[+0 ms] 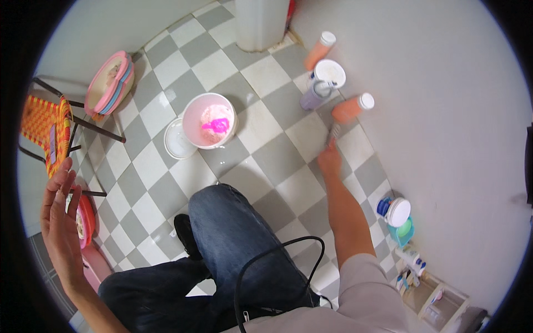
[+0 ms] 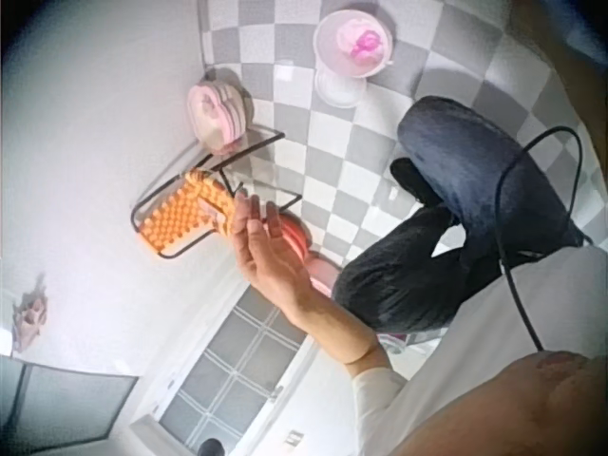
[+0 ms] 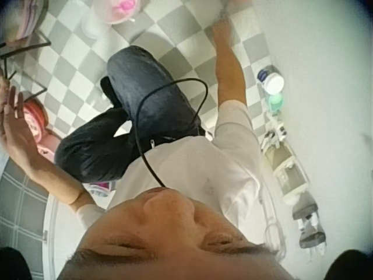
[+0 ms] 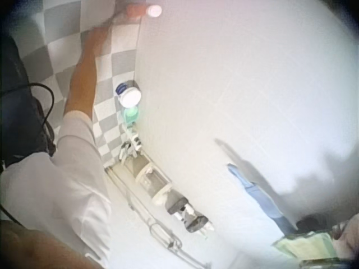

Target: The person scrubs a squat toilet with a long-handled brush, then moves to the floor to scrub tiles with a small brush and cleaning solution. They handle a bucket and cleaning containers during the process.

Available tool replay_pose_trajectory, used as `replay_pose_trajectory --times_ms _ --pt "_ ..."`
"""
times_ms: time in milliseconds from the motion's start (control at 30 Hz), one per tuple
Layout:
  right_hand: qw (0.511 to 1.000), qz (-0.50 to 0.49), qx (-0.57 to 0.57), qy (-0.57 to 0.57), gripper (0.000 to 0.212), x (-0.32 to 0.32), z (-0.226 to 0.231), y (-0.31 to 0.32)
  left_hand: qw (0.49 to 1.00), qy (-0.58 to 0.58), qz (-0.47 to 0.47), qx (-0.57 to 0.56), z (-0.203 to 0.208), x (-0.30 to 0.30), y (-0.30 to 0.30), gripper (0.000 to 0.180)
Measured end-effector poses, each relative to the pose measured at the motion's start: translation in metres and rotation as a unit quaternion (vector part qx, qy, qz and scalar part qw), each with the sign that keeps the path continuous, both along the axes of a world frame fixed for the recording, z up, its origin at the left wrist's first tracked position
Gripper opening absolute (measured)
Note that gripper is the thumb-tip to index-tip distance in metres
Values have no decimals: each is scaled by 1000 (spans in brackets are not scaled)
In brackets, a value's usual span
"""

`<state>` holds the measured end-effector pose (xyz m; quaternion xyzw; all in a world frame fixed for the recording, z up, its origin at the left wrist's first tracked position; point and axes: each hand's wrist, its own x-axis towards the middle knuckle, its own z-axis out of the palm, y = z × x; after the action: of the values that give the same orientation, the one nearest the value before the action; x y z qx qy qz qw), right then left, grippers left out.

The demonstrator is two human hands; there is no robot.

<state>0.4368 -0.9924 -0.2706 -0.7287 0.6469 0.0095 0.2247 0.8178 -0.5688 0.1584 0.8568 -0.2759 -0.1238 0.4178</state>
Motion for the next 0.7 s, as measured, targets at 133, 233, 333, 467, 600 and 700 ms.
replay_pose_trajectory --times_ms 133,233,333,467,600,700 --pt "984 161 65 39 75 27 -4 37 998 -32 -9 49 1 -2 -7 50" --pt "996 47 48 51 73 -34 16 26 998 -37 3 47 5 4 7 51" --pt "993 -93 22 62 73 -124 -1 -19 999 -33 10 26 -2 6 -1 51" --pt "989 -127 -49 53 69 -90 -39 -38 997 -26 -50 46 -21 -1 -36 52" --pt "999 -16 43 -2 67 -25 -18 26 992 -36 -108 48 -10 -5 -73 52" --pt "996 -49 54 52 64 -81 -1 47 991 -9 -134 23 -11 -21 -111 48"
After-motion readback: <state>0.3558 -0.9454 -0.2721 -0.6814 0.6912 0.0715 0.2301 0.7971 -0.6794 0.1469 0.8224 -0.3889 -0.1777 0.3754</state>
